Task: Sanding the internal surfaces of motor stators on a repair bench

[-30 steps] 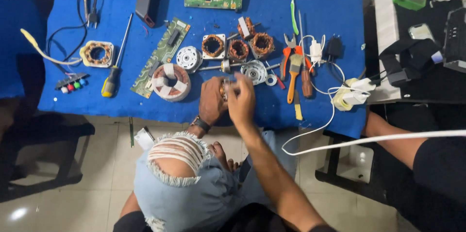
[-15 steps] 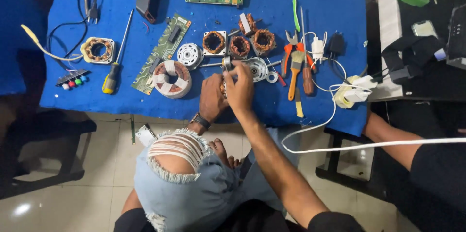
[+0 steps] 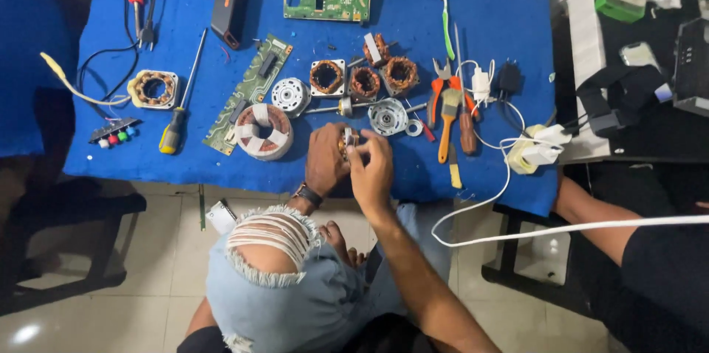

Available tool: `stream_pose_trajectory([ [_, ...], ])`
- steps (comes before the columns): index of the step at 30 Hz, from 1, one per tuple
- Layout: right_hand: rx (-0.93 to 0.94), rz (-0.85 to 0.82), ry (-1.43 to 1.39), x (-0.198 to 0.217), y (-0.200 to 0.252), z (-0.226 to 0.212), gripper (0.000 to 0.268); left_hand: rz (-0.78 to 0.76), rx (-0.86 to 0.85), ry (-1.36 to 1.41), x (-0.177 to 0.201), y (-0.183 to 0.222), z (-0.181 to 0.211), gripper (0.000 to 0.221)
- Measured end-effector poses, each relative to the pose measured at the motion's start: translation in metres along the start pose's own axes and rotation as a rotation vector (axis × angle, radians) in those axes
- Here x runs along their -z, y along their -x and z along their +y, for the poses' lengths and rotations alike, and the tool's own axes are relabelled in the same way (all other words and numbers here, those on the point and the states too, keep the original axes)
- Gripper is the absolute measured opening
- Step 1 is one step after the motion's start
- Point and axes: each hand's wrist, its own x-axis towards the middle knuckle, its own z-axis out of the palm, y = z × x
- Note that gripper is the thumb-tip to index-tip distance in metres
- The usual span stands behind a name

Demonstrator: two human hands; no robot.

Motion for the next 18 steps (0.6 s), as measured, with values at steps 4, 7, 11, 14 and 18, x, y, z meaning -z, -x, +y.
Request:
stream_pose_trajectory([
  [4,0.095,0.057,-0.025,-0.036,-0.037,0.023,0.028,0.071,-0.005,0.001,0.004,-0.002,0.005,0.077],
  [7,0.104,0.057,-0.054,-0.021,-0.025,0.009,0.019,0.052,-0.017,0.037,0.005,0.003,0.007,0.075],
  [11,0.090,0.069,-0.031,-0.016,-0.019,0.005,0.030,0.066,-0.021,0.004,0.004,-0.007,0.004,0.079],
  [14,0.090,0.065,-0.004,-0.033,-0.059,0.014,0.022,0.069,-0.042,-0.011,0.007,-0.002,0.012,0.083],
  [18,-0.122,0.019,-0.252,-0.001,-0.099,-0.016,0.015,0.100,-0.007,0.086,0.014,-0.005,0.021,0.069],
])
